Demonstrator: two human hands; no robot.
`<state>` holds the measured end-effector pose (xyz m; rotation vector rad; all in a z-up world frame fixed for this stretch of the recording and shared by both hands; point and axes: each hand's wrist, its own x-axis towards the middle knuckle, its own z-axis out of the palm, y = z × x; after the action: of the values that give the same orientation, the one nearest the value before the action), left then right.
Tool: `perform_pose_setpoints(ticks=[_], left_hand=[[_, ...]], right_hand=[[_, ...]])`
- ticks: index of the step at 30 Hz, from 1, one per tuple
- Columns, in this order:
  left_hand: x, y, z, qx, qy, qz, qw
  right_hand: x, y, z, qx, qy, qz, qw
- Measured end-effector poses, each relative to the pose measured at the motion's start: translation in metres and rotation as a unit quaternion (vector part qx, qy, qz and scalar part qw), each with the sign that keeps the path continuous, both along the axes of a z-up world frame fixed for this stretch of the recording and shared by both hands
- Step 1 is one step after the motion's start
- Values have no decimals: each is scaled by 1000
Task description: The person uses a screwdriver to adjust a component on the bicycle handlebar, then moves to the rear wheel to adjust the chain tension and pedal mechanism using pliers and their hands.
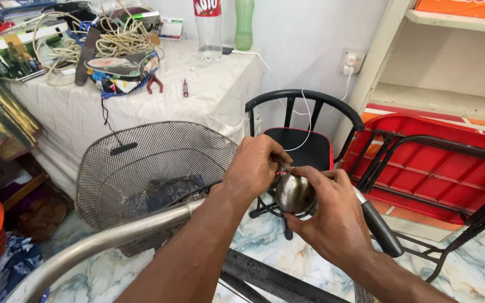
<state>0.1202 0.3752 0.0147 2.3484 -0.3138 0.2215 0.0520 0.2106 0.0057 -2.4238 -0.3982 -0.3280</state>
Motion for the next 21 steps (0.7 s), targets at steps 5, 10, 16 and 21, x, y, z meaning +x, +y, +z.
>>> perform_pose_setpoints(ticks=[5,10,16,21], left_hand=[[10,-2,2,15,-7,-33,999],[18,8,6,45,44,-40,997],[13,16,6,50,77,-71,993],[2,15,7,84,143,-52,985]], right_hand=[[2,-3,15,-17,77,-20,997],[24,-11,39,-47,148,12,988],[51,-16,60,-33,179,130,975],[84,-15,67,-56,278,150,947]])
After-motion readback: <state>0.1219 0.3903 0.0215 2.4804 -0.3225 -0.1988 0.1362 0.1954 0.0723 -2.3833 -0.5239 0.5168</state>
